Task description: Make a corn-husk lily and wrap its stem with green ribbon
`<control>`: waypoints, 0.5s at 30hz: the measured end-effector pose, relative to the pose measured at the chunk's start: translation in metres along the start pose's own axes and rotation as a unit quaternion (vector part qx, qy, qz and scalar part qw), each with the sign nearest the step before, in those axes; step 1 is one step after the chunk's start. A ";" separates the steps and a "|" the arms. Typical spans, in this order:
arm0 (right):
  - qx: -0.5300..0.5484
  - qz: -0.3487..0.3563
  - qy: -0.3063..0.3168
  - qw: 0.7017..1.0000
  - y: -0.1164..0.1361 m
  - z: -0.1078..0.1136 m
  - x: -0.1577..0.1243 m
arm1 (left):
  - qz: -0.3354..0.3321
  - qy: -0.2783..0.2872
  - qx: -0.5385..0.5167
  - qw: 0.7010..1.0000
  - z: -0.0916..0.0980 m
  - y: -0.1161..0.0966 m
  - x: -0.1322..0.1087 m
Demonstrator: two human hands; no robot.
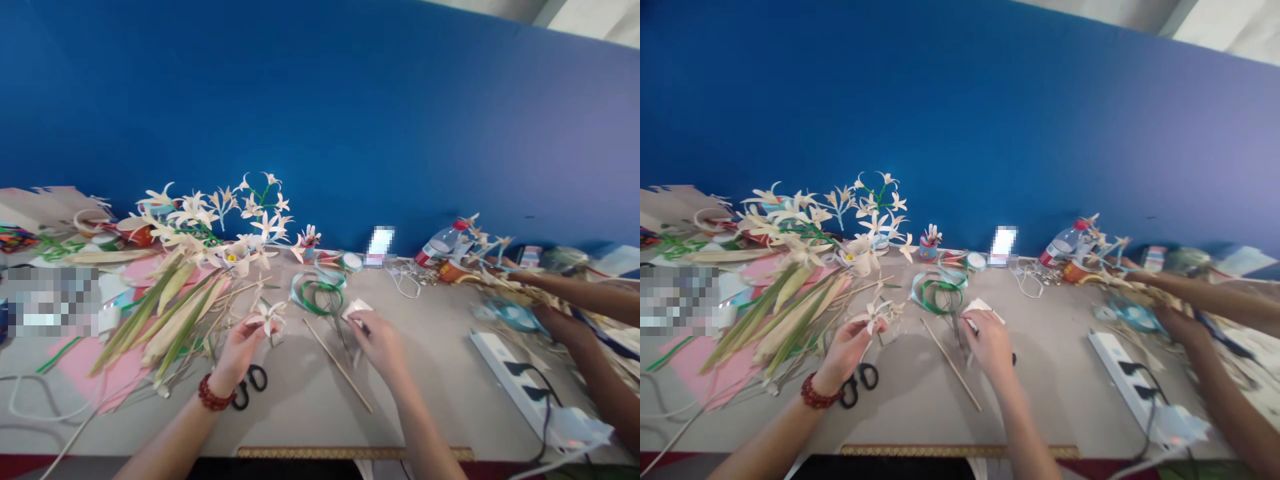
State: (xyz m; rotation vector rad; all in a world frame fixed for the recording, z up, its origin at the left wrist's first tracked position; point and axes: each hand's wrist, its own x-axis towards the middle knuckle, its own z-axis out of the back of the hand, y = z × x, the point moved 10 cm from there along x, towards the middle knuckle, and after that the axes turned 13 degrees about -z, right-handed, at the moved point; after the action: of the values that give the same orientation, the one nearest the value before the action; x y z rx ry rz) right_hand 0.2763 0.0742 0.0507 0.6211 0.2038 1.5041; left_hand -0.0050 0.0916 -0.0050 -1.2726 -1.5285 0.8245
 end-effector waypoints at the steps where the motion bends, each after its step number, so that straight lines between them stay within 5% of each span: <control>1: -0.007 -0.010 0.005 1.000 -0.005 0.001 0.004 | 0.006 -0.001 0.002 1.000 -0.001 0.002 -0.001; 7: -0.030 -0.043 0.043 0.998 -0.013 -0.009 0.036 | 0.035 0.043 0.013 0.998 -0.014 0.013 -0.010; 15: -0.125 -0.011 0.071 0.990 0.000 -0.052 0.095 | 0.056 0.095 0.032 0.993 -0.021 0.023 -0.018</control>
State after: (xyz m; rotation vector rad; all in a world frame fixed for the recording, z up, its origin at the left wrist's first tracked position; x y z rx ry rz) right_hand 0.2585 0.1792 0.0310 0.3109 0.1280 1.5237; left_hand 0.0230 0.0776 -0.0234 -1.3584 -1.2804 0.7938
